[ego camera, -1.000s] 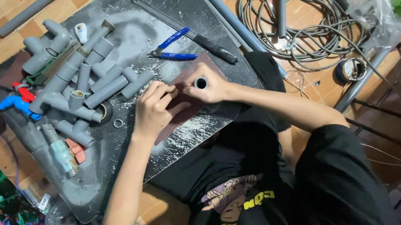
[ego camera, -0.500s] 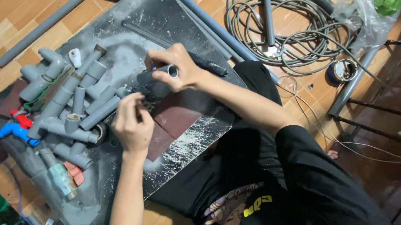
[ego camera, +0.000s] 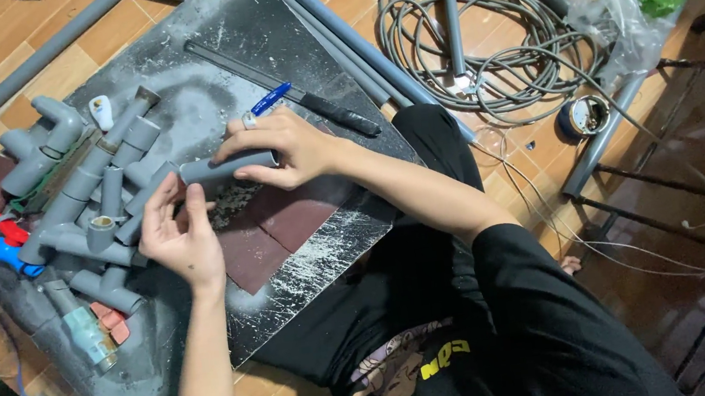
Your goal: The recorder is marking a PVC pipe with a pen, then using a small hand tool to cut or score it, and finally smoothing the edges with sandpaper.
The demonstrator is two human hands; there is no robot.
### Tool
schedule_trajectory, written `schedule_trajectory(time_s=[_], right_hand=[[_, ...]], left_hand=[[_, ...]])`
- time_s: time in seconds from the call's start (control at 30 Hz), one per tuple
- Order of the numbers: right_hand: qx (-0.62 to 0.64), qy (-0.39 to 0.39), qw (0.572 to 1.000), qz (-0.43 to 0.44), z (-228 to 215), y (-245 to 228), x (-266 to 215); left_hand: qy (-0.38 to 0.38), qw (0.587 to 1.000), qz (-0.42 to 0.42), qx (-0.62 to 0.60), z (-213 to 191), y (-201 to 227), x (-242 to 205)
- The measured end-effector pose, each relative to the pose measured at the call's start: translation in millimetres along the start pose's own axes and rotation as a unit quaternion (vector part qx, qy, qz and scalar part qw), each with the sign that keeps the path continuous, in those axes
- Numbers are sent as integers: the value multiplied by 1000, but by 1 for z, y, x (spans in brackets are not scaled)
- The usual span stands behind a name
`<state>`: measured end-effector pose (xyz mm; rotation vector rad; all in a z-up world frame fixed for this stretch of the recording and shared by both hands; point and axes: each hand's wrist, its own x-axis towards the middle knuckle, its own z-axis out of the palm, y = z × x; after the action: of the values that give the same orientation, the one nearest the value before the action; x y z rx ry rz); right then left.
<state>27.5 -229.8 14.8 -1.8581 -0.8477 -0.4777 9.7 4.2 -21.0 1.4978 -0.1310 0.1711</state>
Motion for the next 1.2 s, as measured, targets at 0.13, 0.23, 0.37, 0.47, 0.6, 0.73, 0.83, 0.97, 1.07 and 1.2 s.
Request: schedule_trajectory(time_s=[0.13,0.23,0.37,0.47,0.6,0.73,0.83,0.97,1.07,1.2], right_hand=[[17,-13,1000,4,-3,-3,2],[48,-17,999,11,-3,-1,2],[71,-14,997,25,-2,1,2],[74,-16,996,38,-2,2,2],[78,-31,996,35,-4,1,4],[101,-32,994,11,-5,1,6],[109,-46,993,1,-6,1,6],[36,-47,998,14,-7,1,6],[-20,-35,999,-1,-9,-1,7],[-71,-9,997,-32,-9,-1,6]], left_hand=[[9,999,22,41,-11,-10,1],[5,998,37,45,-14,-12,2],[3,999,36,33,-16,-15,5],[4,1000,20,13,-19,-17,8],[-2,1000,15,-2,-25,-21,10],[-5,1000,11,-8,-30,-27,14],[-9,1000,10,-14,-31,-27,15],[-10,1000,2,-23,-29,-25,15],[-10,1000,0,-20,-30,-26,15],[-5,1000,5,-15,-31,-28,15]])
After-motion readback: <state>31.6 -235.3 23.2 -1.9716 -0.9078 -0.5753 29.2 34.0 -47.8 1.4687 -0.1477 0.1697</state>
